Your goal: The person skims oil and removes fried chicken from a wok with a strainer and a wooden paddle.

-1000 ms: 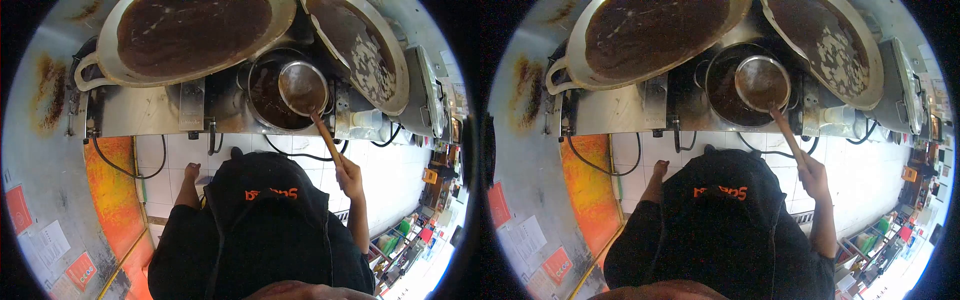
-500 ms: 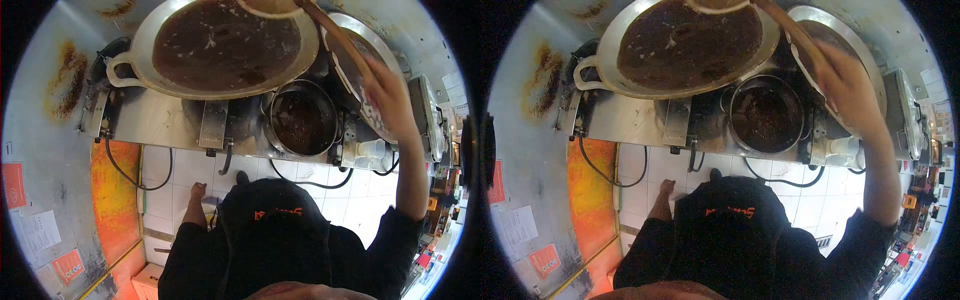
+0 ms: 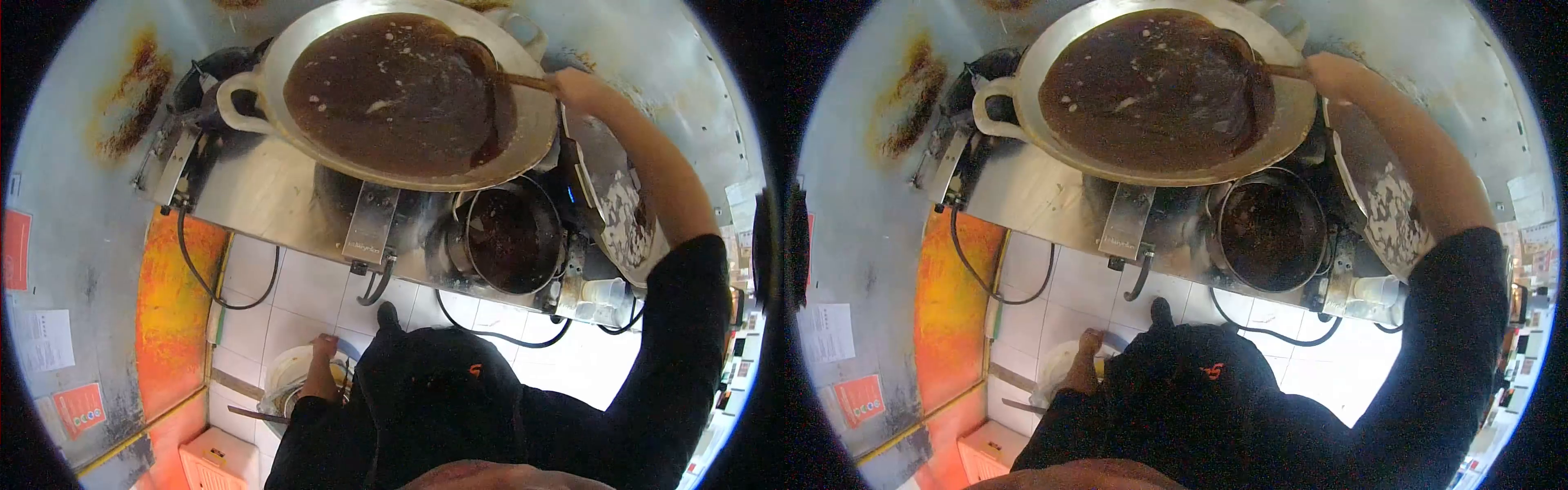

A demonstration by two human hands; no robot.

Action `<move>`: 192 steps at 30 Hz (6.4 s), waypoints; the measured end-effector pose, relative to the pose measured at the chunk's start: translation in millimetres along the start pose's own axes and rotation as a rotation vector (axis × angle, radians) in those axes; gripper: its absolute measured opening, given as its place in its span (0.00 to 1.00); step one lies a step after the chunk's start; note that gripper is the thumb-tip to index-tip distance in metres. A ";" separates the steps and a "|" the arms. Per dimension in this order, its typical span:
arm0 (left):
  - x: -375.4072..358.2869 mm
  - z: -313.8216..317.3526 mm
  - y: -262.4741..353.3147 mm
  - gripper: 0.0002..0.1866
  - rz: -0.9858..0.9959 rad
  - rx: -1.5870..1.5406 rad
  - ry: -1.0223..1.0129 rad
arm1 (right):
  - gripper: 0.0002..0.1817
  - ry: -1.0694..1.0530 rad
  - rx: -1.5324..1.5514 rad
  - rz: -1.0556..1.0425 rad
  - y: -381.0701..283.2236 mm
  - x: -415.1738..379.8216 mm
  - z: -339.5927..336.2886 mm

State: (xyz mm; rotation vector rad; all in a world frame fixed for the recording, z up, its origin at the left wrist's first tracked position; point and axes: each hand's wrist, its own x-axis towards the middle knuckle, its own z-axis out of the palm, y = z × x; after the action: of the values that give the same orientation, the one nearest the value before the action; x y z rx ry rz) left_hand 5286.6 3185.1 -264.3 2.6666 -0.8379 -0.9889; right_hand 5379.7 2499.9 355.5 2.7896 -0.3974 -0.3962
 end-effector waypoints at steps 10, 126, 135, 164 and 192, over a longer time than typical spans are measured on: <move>-23.4 31.6 -3.4 0.26 -0.298 -0.305 0.059 | 0.12 -0.241 0.173 -0.238 -55.7 -35.4 -15.8; 49.7 -93.8 40.9 0.23 -0.195 -0.168 -0.066 | 0.21 -0.023 1.656 0.698 -215.0 -405.2 170.1; 52.0 -40.4 21.3 0.21 -0.085 -0.214 -0.023 | 0.20 0.204 1.446 0.477 -173.4 -318.9 35.7; -10.4 -10.2 12.0 0.28 -0.357 -0.364 -0.109 | 0.15 0.177 0.372 -0.110 -146.9 82.8 19.2; 22.9 -51.8 43.4 0.26 -0.335 -0.320 -0.088 | 0.19 0.077 0.920 -0.376 -155.8 -21.4 -26.6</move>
State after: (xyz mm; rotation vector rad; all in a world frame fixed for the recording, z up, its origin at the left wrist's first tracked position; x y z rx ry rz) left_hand 5314.9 3134.9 -222.2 2.5406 -0.2185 -1.2030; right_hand 5403.6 2656.1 334.2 3.7830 -0.0071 -0.2027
